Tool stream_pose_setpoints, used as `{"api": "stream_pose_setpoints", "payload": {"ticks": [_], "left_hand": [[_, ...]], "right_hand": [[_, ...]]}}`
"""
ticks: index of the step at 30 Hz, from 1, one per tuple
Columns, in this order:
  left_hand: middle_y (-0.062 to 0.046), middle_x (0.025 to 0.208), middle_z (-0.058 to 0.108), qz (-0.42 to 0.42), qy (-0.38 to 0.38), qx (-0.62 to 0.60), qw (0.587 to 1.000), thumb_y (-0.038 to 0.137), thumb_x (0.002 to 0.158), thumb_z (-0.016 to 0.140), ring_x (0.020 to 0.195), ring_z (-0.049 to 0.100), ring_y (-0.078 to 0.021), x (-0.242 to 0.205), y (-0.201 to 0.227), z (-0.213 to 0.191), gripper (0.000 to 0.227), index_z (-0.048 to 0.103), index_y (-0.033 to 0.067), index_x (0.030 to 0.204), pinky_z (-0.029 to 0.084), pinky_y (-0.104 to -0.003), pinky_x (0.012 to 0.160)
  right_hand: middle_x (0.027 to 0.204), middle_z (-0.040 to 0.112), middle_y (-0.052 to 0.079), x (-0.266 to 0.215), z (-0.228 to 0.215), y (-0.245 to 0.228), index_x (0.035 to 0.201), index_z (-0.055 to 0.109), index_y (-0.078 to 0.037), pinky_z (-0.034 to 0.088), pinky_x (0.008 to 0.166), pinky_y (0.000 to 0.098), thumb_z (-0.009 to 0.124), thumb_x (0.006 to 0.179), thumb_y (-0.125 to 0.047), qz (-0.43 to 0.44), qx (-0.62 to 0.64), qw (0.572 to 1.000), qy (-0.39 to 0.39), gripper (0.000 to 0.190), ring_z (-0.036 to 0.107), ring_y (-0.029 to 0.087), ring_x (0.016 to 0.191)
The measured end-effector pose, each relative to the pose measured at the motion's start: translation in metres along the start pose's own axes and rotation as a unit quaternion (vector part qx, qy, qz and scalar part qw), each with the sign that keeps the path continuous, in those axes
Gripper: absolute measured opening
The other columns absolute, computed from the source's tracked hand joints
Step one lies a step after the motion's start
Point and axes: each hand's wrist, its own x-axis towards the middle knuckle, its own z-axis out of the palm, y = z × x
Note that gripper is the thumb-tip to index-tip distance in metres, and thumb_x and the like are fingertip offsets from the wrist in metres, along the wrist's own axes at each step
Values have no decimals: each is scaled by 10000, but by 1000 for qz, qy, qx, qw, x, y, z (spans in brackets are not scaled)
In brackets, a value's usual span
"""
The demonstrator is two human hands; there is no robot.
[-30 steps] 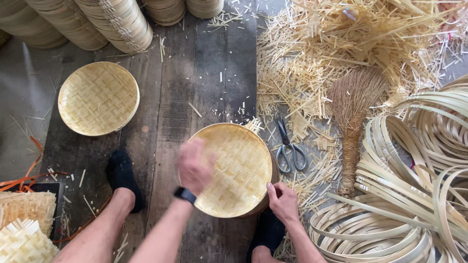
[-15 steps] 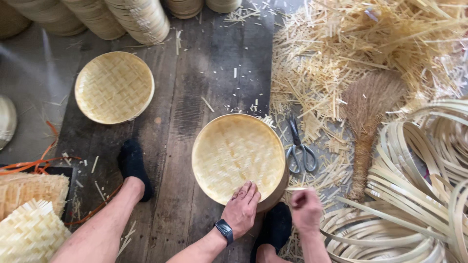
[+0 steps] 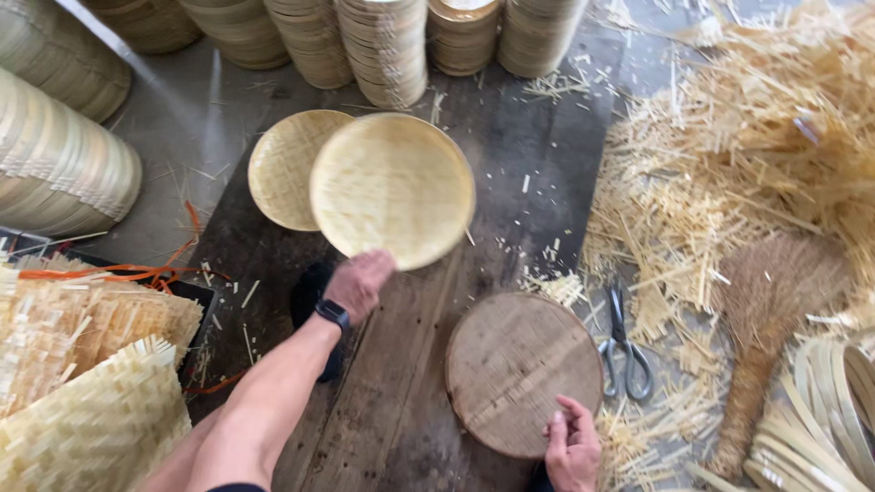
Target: The person repeatedly places a pre-woven square base into a circular bamboo frame, inverts it onto a wooden mold, and trims the excess woven material flush with the frame using shears. The finished circular bases are stacked on the floor.
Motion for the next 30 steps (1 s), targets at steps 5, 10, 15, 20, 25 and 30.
{"api": "stream_pose_setpoints", "payload": {"ticks": [5,10,15,20,25,30], "left_hand": [[-114,1214,724,-171,28,-16,985,-17,822,573,1189,653,-276,-5,-88,16,364,686,62,1159,484,-387,1060],[-120,1149,736,-235,22,-40,971,-30,805,590,1147,664,-302,-3,-120,37,319,686,53,1098,508,-404,1018],[-131,1176,730,-246,14,-50,968,-31,846,587,1160,662,-303,-12,-123,57,294,682,45,1113,511,-399,1030],[-122,1227,720,-271,-26,-58,960,-23,848,556,1194,643,-294,-18,-126,68,351,689,62,1161,490,-411,1035],[-126,1265,702,-287,-155,51,944,172,960,578,1199,638,-264,-8,-129,41,307,640,74,1244,471,-432,1058],[-127,1236,729,-311,-365,120,869,474,933,679,1183,674,-288,-14,-154,-112,466,716,114,1227,547,-442,996]], "right_hand": [[644,597,22,-1,20,25,1168,763,-34,413,567,230,670,958,-110,-4,-120,992,-40,242,522,92,578],[759,621,68,25,14,35,1243,695,-5,467,644,294,754,856,-171,0,-200,979,-37,426,566,149,678],[916,644,142,50,-29,59,1338,617,43,519,745,380,858,742,-241,68,-323,941,78,703,615,231,815],[1182,590,212,45,-15,49,1440,444,91,530,878,380,853,787,-400,-81,-171,952,239,914,626,245,1009],[1296,684,220,48,-19,45,1471,544,37,477,1050,390,719,922,-355,-35,-175,982,61,697,652,301,1201],[1296,656,122,39,36,24,1399,475,-12,580,890,499,579,935,-385,274,222,935,-20,604,686,273,1126]]}}
